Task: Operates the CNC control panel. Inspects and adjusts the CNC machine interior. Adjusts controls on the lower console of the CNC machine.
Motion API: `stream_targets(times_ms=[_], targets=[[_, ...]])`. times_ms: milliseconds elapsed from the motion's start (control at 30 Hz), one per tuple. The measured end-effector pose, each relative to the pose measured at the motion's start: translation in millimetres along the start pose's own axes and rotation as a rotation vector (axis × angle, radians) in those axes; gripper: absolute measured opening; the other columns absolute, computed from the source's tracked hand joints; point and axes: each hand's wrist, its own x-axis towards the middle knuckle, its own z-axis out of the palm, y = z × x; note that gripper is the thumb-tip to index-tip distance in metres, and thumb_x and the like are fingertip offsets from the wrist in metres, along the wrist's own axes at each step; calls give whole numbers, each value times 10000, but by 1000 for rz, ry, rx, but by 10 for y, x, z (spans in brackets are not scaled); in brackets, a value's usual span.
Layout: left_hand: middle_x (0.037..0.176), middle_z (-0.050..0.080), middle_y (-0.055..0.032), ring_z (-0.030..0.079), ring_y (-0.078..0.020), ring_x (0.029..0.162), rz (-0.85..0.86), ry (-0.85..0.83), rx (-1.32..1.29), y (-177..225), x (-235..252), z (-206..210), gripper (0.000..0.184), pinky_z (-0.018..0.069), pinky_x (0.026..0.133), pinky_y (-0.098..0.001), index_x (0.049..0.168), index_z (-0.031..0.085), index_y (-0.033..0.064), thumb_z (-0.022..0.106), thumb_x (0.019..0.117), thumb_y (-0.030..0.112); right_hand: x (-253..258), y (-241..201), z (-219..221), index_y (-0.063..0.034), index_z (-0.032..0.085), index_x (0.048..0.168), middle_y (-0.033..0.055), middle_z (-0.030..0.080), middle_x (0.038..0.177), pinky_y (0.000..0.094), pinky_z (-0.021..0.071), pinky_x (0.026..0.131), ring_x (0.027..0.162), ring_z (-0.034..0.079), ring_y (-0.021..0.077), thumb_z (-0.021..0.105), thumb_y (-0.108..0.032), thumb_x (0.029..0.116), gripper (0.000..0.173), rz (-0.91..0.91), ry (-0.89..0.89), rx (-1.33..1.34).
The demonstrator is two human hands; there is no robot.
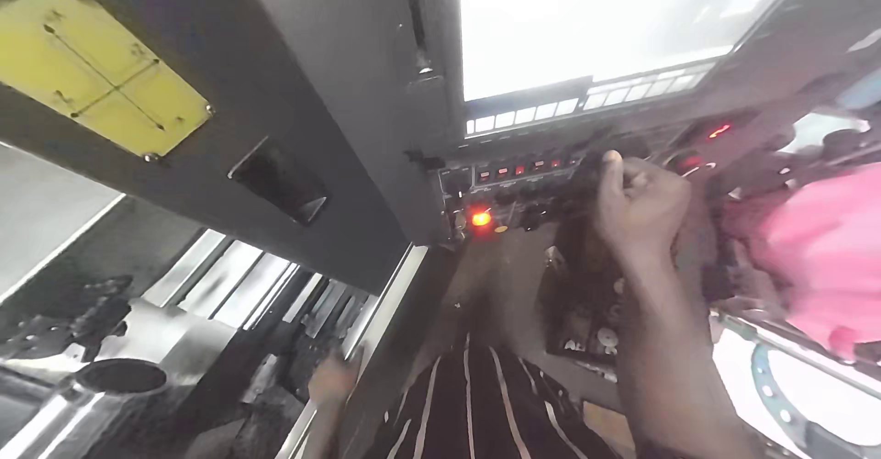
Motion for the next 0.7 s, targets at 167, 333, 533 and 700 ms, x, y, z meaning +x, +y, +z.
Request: stream_targets(times_ms=[167,333,533,700], targets=[[1094,743,-181,717,-393,1028,-11,-2,-17,36,13,17,745,554,845,-641,1287,675,164,510,892,773,-42,158,23,-91,620,755,45,568,602,456,450,520,535,567,189,478,-376,1069,448,-80,-18,117],[1112,736,-200,713,-412,1030,23,18,-25,10,4,1,740,551,845,-649,1359,635,170,525,908,745,-318,819,-192,-29,724,1050,199,736,962,560,557,765,877,722,352,547,-370,1044,384,-153,152,-188],[1122,733,-204,709,-418,1042,21,-2,-16,-1,26,1,770,546,851,-655,1355,632,167,500,900,774,-339,1282,-360,-217,517,1508,310,691,1111,767,451,723,935,663,568,402,-298,1063,466,5,-125,-355],[1081,739,-197,715,-413,1012,15,17,-40,30,-5,-7,724,550,829,-654,1274,671,146,529,901,751,-309,1481,-334,11,671,1176,357,664,1091,764,444,840,1050,631,568,556,-297,1013,367,323,-511,-511]])
